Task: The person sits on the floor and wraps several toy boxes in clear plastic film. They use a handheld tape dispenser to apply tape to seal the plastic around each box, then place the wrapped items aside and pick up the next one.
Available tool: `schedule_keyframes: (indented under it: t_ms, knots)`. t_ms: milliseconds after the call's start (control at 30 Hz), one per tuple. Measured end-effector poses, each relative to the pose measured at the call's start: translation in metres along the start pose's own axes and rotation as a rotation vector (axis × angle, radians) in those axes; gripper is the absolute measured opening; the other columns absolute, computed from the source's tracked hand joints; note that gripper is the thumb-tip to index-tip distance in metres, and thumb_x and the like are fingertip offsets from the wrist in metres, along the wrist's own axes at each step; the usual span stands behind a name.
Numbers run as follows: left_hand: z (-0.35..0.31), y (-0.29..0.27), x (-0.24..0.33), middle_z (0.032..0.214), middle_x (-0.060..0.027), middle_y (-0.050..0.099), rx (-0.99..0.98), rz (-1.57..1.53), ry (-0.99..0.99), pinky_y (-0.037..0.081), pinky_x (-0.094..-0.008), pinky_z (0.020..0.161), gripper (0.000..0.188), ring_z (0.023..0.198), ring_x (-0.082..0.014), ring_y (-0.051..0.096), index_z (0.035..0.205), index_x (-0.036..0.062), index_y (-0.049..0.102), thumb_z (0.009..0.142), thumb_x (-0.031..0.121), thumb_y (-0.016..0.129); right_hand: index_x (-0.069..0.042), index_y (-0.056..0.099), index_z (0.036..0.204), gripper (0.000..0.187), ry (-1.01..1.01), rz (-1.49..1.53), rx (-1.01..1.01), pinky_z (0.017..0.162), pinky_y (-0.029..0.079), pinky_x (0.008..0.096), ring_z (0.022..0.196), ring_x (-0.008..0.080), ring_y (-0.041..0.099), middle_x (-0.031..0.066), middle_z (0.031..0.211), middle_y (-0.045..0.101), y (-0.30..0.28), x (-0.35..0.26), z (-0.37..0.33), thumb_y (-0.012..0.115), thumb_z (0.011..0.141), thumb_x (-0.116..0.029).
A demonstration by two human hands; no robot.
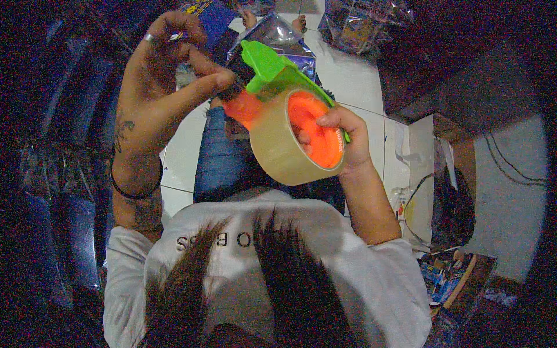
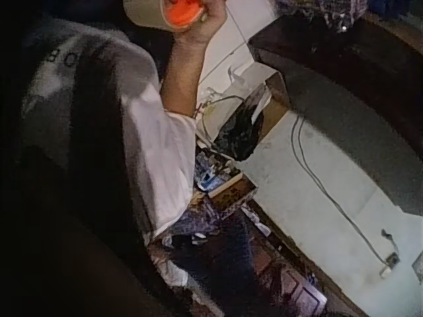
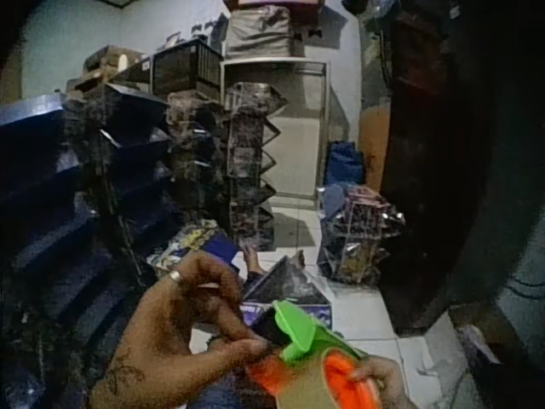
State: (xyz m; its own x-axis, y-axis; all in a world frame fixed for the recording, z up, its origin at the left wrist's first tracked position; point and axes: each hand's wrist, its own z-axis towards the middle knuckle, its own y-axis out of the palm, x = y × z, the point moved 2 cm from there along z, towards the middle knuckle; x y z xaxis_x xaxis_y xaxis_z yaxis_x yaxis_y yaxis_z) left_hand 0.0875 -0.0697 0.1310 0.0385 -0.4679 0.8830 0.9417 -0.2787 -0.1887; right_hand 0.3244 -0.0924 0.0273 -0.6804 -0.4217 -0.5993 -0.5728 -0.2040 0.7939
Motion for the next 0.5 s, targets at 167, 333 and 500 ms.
schedule_keyframes:
  t_ms: [167, 333, 500]
  knots:
    - [0.009, 0.004, -0.008, 0.083, -0.0060, 0.057, -0.153, -0.036, 0.034, 0.048, -0.0275, 0.076, 0.042, 0.081, -0.0138, 0.059, 0.107, 0.0022, 0.047, 0.074, -0.001, 0.073, 0.005, 0.055, 0.116, 0.046, -0.047, 0.086, 0.026, 0.079, 0.055, 0.0421, 0.088, 0.0320, 0.066, 0.0214, 0.105, 0.064, -0.001, 0.007, -0.003, 0.044, 0.077, -0.018]
    - [0.027, 0.015, -0.007, 0.086, -0.0058, 0.052, -0.319, -0.088, 0.121, 0.047, -0.0295, 0.078, 0.039, 0.084, -0.0140, 0.055, 0.104, 0.0025, 0.045, 0.076, 0.001, 0.073, 0.003, 0.059, 0.108, 0.036, -0.141, 0.140, -0.057, 0.072, 0.056, 0.0387, 0.081, 0.0289, 0.067, 0.0165, 0.097, 0.066, 0.004, 0.013, -0.005, 0.044, 0.083, -0.018]
    - [0.049, 0.018, 0.008, 0.089, -0.0056, 0.047, -0.488, -0.235, 0.258, 0.046, -0.0314, 0.081, 0.036, 0.087, -0.0143, 0.052, 0.100, 0.0028, 0.043, 0.078, 0.002, 0.072, 0.004, 0.054, 0.116, 0.048, -0.084, 0.294, -0.159, 0.087, 0.052, 0.0425, 0.092, 0.0317, 0.065, 0.0204, 0.106, 0.064, -0.001, 0.009, -0.007, 0.046, 0.076, -0.020]
